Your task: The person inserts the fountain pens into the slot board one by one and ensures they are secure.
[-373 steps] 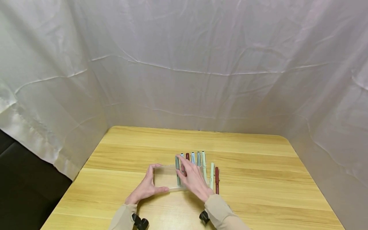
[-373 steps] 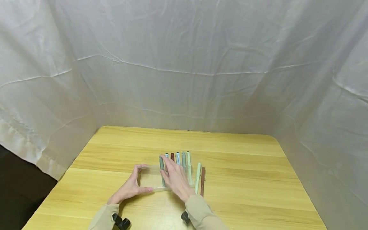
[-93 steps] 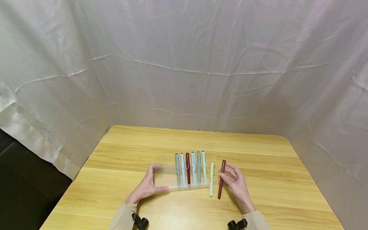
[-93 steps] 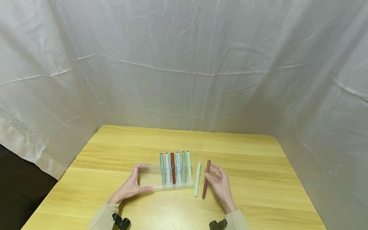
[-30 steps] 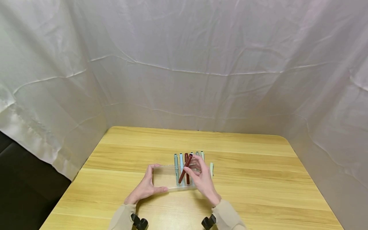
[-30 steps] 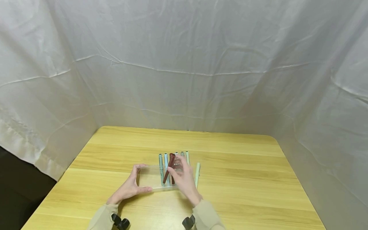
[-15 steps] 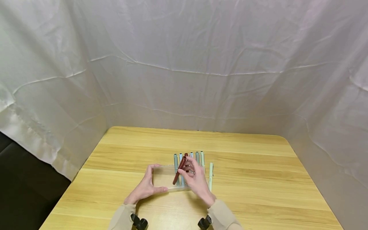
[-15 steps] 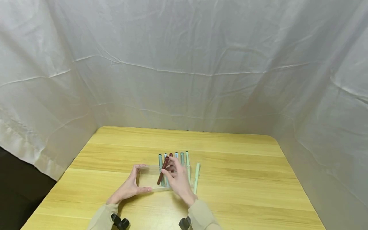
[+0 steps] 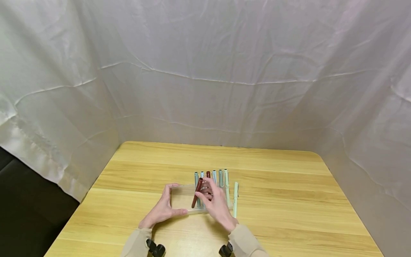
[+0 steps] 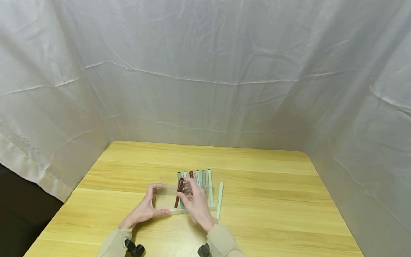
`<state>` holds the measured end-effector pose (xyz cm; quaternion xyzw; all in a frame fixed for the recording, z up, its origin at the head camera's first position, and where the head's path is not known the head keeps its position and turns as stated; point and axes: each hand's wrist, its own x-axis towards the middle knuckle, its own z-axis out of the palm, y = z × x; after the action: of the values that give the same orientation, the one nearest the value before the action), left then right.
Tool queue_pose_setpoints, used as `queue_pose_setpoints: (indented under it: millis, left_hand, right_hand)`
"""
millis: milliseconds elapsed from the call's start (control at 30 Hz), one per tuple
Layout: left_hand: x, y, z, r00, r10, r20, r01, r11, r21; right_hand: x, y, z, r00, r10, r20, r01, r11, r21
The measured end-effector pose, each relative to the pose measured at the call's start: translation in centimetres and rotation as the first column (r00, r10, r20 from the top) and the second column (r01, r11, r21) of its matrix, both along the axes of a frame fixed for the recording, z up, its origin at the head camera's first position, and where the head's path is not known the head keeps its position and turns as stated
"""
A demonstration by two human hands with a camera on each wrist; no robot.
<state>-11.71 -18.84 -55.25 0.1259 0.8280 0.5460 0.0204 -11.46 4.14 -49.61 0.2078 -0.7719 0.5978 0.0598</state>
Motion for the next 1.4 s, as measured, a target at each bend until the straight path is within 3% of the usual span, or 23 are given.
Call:
queue_pose_setpoints:
  millis: [367,1100,1400]
  left_hand:
    - [0.1,0.0,0.2,1.0,0.0,0.004,0.001,1.0,-0.025]
    - [0.1,-0.1,0.2,1.0,-0.011,0.023,0.012,0.999,-0.045]
    - [0.1,-0.2,0.3,0.999,-0.009,0.031,0.011,0.999,-0.043]
  right_hand:
    - [0.0,-0.3,-0.2,0.996,0.05,-0.067,-0.045,0.996,0.083]
    - [-0.1,-1.1,0.0,0.984,0.04,-0.174,-0.001,0.976,0.22]
    - [0.0,-1.3,0.1,0.988,0.035,-0.153,0.003,0.971,0.24]
